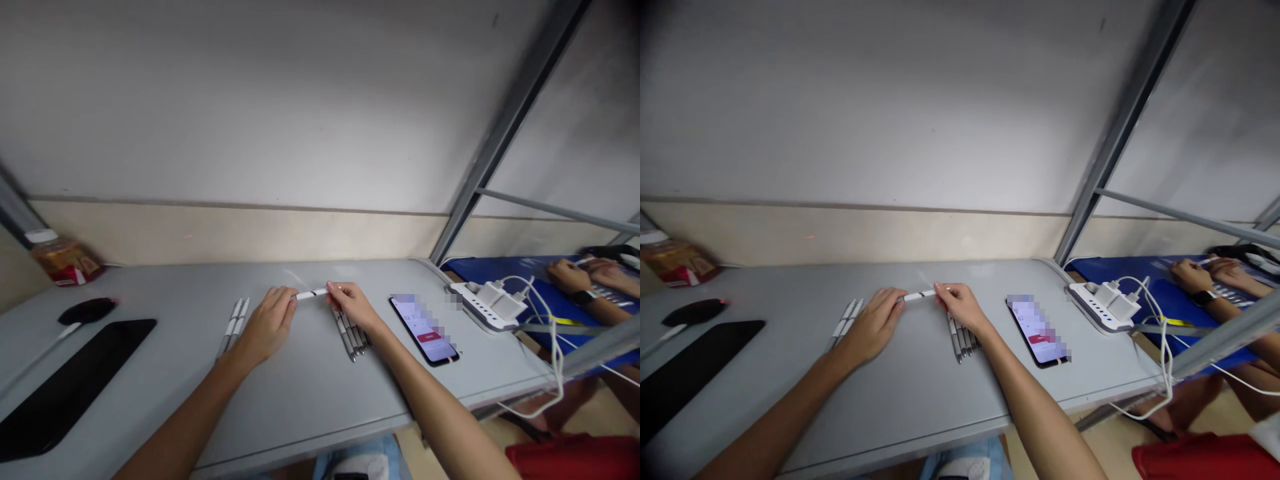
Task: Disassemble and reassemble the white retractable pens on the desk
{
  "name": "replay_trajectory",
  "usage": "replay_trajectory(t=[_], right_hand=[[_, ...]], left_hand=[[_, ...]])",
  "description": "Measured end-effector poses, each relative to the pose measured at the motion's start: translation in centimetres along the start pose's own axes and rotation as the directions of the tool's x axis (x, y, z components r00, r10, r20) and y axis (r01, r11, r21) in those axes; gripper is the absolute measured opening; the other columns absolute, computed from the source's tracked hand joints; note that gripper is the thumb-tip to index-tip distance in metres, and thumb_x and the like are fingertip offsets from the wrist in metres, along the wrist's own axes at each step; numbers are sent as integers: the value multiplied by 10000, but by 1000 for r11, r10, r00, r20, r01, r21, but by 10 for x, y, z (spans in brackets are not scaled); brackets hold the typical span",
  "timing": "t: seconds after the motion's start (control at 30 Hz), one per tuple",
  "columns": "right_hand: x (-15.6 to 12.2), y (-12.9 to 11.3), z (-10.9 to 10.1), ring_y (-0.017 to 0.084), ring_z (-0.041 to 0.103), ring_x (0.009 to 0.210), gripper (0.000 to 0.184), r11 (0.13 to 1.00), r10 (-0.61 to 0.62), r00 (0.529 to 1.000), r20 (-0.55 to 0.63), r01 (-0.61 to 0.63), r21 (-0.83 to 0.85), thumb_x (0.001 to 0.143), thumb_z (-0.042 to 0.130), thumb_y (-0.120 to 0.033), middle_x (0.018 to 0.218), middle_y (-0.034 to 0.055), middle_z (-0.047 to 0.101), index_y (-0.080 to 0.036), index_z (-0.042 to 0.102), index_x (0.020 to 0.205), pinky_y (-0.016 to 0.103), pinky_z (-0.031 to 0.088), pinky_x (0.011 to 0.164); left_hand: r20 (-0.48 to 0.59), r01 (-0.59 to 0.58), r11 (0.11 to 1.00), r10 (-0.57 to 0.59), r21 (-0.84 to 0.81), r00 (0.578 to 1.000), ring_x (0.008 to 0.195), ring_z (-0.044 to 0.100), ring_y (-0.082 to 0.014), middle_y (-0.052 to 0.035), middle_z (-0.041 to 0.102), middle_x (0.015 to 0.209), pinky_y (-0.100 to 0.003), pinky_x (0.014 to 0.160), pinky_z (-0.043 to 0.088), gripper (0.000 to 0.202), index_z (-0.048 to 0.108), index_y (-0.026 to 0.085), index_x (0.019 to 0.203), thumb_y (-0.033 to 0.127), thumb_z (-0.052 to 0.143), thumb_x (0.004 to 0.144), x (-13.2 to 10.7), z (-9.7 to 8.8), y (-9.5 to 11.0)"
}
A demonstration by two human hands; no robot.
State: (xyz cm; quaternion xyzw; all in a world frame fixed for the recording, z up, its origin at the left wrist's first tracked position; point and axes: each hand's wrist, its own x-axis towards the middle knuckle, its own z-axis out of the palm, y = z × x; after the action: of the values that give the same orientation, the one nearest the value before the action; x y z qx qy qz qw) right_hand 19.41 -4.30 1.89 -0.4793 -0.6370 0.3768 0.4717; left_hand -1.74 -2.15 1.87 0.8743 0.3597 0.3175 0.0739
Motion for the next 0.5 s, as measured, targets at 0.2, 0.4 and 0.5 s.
replay_trajectory(t=[0.2, 0.4, 0.5], right_hand=[[-3, -3, 0, 95, 323, 485, 513, 1000, 22, 999, 50, -23, 7, 884, 412, -596, 518, -40, 375, -167, 543, 634, 244, 237, 491], [-3, 0, -2, 102, 344, 485, 483, 997, 73, 994, 81, -74, 12, 878, 443, -559, 512, -40, 374, -166, 583, 635, 254, 260, 509], [-3, 0, -2, 102, 326, 473, 462, 994, 108, 988, 115, -108, -8, 869, 459, -548, 499, -42, 367, -164, 604, 655, 256, 246, 489]], left_hand=[[26, -34, 993, 32, 109, 999, 858, 493, -205, -46, 579, 893, -349, 783, 399, 273, 532, 200, 951, 303, 280, 978, 1, -3, 0], [41, -59, 984, 53, 171, 998, 825, 481, -206, -51, 561, 869, -347, 741, 385, 274, 516, 195, 923, 282, 263, 983, -1, 1, -4], [50, -67, 979, 59, 191, 997, 827, 477, -207, -54, 559, 882, -351, 742, 381, 276, 514, 191, 926, 270, 255, 985, -1, 2, -5]])
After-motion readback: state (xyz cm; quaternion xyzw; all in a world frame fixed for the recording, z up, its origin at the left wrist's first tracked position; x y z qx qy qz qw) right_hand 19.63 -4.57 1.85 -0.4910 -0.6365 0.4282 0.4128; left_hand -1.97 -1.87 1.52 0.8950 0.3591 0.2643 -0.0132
